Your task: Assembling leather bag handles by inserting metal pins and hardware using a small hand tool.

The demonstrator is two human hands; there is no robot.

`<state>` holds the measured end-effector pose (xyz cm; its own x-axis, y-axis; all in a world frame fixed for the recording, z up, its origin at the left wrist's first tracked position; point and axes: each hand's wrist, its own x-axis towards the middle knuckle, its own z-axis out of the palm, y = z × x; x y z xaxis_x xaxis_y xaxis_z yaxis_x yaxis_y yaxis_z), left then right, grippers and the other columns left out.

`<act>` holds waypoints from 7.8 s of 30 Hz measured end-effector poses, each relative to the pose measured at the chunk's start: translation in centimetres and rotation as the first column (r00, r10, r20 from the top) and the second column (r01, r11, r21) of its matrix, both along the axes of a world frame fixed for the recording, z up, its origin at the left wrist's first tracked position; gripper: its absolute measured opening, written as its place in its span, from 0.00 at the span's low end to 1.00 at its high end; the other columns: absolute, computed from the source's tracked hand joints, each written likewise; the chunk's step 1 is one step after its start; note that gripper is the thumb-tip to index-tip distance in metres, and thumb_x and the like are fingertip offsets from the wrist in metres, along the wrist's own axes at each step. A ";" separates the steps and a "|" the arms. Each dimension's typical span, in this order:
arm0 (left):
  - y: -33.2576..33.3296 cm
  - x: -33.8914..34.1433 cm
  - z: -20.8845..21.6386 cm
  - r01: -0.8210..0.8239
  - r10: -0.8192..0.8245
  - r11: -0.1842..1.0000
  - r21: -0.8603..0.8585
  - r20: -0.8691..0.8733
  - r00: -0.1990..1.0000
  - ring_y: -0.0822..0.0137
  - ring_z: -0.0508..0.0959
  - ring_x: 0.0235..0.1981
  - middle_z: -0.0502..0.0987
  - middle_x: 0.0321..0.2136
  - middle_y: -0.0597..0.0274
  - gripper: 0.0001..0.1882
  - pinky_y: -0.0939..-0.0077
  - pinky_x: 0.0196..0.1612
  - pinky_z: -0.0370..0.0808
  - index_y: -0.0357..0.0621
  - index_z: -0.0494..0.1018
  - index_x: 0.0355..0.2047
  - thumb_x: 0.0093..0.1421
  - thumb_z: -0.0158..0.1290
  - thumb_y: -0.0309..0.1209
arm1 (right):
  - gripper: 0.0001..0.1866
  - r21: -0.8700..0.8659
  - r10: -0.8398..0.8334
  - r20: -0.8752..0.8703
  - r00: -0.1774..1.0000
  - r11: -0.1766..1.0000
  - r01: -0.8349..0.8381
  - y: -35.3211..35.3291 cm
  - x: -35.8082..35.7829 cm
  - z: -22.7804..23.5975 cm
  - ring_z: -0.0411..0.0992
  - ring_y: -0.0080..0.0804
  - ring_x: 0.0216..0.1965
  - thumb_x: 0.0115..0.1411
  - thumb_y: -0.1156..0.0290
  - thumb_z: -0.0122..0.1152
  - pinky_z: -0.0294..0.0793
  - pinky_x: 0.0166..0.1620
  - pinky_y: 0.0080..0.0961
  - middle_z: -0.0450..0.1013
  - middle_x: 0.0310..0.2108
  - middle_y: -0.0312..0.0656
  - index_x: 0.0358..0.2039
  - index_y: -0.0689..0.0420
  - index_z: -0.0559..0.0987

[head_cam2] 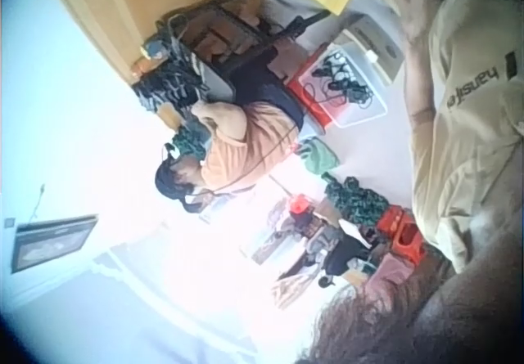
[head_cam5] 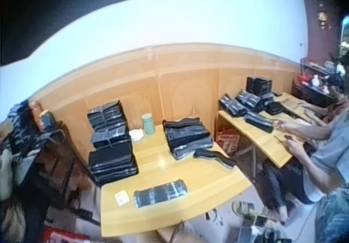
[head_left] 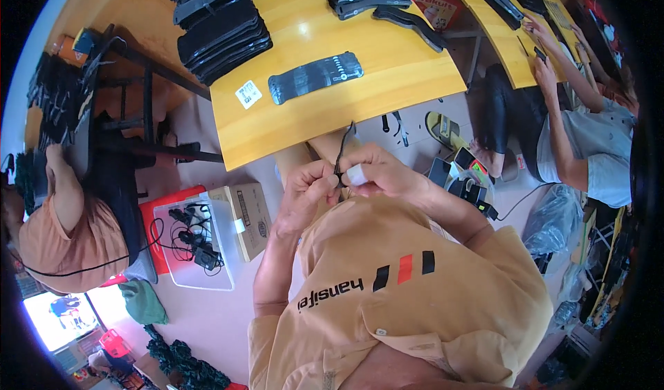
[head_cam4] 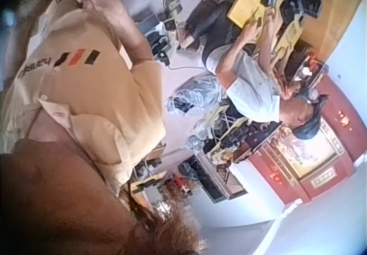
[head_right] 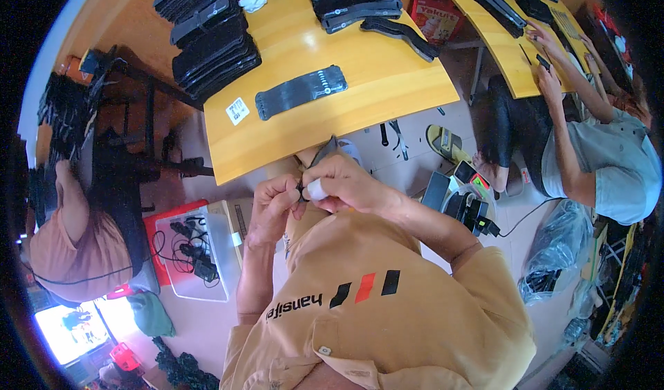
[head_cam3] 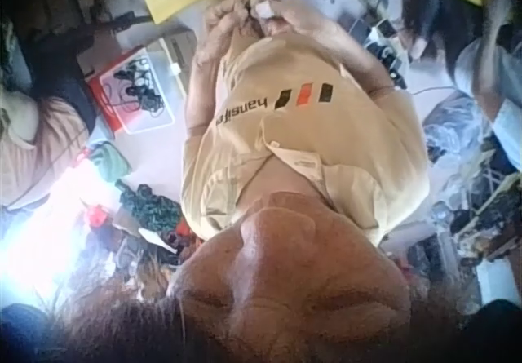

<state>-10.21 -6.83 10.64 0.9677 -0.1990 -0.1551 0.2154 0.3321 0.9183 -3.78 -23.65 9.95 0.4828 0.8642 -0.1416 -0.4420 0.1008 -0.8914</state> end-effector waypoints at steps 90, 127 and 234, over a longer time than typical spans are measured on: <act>-1.8 1.8 -5.2 0.299 -0.326 0.945 -0.135 -0.290 0.900 0.72 0.76 0.23 0.75 0.29 0.58 0.25 0.84 0.25 0.72 0.37 0.70 0.40 0.60 0.40 0.49 | 0.11 -0.280 0.253 0.958 0.133 0.735 0.618 -8.6 0.6 4.8 0.69 0.35 0.18 0.42 0.77 0.58 0.70 0.20 0.26 0.69 0.21 0.41 0.30 0.60 0.76; 1.6 6.1 -7.8 -0.721 0.640 0.668 -0.185 -0.352 0.683 0.72 0.76 0.20 0.76 0.27 0.60 0.06 0.84 0.25 0.76 0.38 0.72 0.33 0.54 0.52 0.22 | 0.07 -0.425 -0.545 0.283 0.789 0.666 0.613 -4.3 6.4 -3.5 0.61 0.15 0.19 0.49 0.71 0.59 0.58 0.23 0.15 0.69 0.17 0.32 0.25 0.61 0.78; 12.9 3.8 -9.8 -0.413 0.617 -0.147 0.899 0.410 0.671 0.53 0.75 0.25 0.75 0.21 0.52 0.10 0.62 0.30 0.70 0.38 0.70 0.28 0.46 0.56 0.28 | 0.02 -0.338 -0.502 0.634 0.589 0.505 0.794 -4.2 5.2 -10.8 0.56 0.15 0.17 0.47 0.77 0.56 0.56 0.20 0.17 0.61 0.13 0.29 0.22 0.60 0.73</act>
<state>-6.40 6.05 0.84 0.6365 0.7466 0.1935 0.5725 -0.6254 0.5302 1.46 -27.83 -0.86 0.9919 0.0951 -0.0842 -0.0455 -0.3533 -0.9344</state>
